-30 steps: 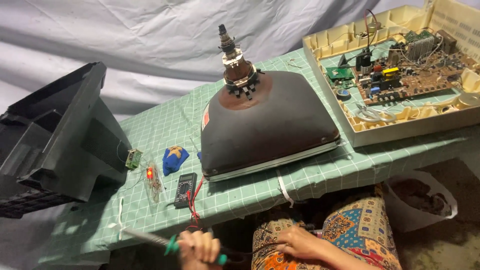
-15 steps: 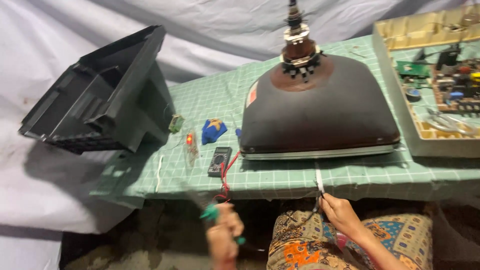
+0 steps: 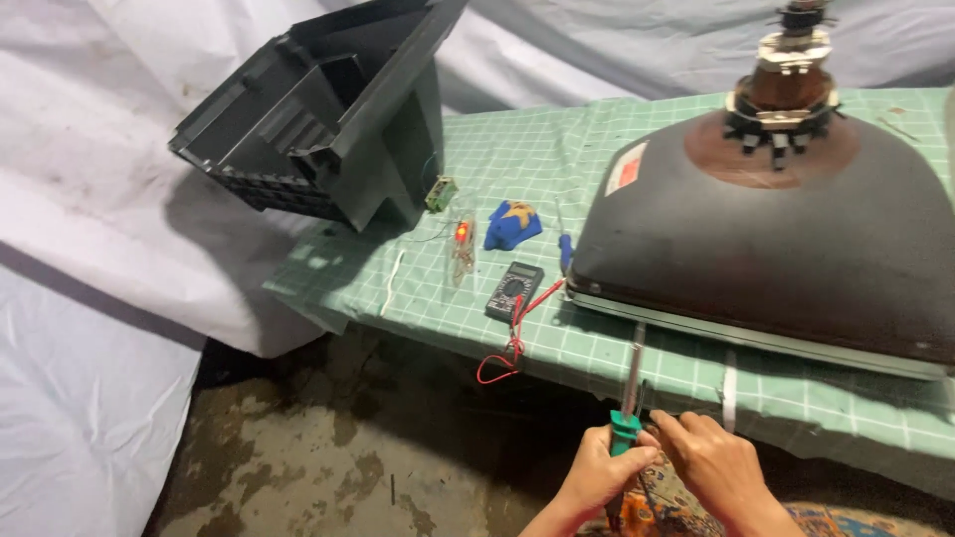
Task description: Soldering electrical connections and using a screwdriver to adjust components on the neck of a CRT monitor.
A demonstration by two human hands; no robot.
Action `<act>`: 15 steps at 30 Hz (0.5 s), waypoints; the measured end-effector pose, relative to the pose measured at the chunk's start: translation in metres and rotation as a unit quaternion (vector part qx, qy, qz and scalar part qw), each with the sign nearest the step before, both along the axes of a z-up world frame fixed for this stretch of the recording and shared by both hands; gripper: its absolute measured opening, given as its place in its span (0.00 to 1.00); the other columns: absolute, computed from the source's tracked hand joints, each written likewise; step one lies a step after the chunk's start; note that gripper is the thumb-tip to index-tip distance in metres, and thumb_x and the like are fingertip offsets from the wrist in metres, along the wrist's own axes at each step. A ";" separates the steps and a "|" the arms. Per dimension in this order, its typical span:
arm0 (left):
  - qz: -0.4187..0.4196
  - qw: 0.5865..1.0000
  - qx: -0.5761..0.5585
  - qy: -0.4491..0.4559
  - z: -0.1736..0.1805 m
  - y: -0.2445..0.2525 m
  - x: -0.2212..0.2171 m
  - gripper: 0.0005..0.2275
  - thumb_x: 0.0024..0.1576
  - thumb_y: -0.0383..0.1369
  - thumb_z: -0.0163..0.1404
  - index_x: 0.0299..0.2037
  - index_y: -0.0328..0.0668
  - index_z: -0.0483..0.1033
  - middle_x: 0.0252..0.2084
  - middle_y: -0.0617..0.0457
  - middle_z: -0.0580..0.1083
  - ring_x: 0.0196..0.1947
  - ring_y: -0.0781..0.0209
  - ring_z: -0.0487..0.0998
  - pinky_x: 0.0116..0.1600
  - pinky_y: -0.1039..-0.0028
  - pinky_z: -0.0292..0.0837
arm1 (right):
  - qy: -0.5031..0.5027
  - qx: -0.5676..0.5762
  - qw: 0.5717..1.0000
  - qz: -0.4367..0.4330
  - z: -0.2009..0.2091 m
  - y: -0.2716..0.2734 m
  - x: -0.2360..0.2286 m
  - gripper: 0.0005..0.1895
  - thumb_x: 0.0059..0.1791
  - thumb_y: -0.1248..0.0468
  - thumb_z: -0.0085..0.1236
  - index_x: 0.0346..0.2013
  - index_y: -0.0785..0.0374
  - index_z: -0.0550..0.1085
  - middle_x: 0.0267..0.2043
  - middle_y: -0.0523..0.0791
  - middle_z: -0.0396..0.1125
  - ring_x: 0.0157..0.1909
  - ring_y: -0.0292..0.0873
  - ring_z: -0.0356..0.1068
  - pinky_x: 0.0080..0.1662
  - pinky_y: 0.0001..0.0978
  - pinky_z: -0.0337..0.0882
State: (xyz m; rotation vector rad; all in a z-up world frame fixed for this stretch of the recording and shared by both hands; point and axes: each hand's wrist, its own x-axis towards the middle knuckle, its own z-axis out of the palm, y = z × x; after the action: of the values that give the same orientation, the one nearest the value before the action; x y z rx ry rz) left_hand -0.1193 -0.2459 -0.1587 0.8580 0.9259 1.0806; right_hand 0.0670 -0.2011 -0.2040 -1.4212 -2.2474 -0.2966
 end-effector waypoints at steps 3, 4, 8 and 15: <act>0.026 0.998 0.045 0.019 -0.017 0.011 -0.019 0.04 0.59 0.26 0.54 0.41 0.33 0.77 0.32 0.51 0.78 0.28 0.70 0.76 0.36 0.85 0.71 | 0.045 -0.014 0.998 0.039 0.009 0.001 -0.004 0.22 0.45 0.47 0.57 0.53 0.43 0.73 0.31 0.37 0.67 0.27 0.37 0.69 0.25 0.33 0.70; 0.052 0.995 0.079 0.030 -0.023 0.017 -0.027 0.05 0.59 0.24 0.54 0.43 0.32 0.77 0.31 0.49 0.77 0.31 0.65 0.80 0.39 0.80 0.77 | 0.081 -0.016 0.995 0.064 0.015 0.001 -0.006 0.28 0.44 0.45 0.59 0.57 0.45 0.72 0.36 0.37 0.69 0.31 0.38 0.70 0.28 0.33 0.72; 0.118 0.983 0.102 0.096 0.025 0.030 -0.093 0.06 0.58 0.25 0.54 0.44 0.33 0.79 0.23 0.50 0.77 0.23 0.62 0.81 0.33 0.80 0.74 | 0.118 -0.026 0.988 0.094 0.004 0.007 -0.001 0.33 0.42 0.44 0.60 0.59 0.53 0.72 0.45 0.45 0.73 0.34 0.39 0.75 0.31 0.30 0.78; 0.288 0.854 0.188 0.390 0.045 0.093 -0.217 0.12 0.60 0.40 0.51 0.39 0.39 0.77 0.25 0.54 0.73 0.23 0.62 0.70 0.31 0.72 0.67 | 0.150 -0.057 0.982 0.100 -0.068 0.016 0.005 0.29 0.42 0.46 0.61 0.57 0.46 0.74 0.43 0.41 0.75 0.36 0.36 0.78 0.37 0.29 0.81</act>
State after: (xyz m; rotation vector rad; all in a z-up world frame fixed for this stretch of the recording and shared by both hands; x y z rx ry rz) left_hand -0.3364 -0.1529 -0.1134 1.4531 1.7668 1.4872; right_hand 0.0717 -0.1852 -0.2721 -1.1906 -2.1592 0.1074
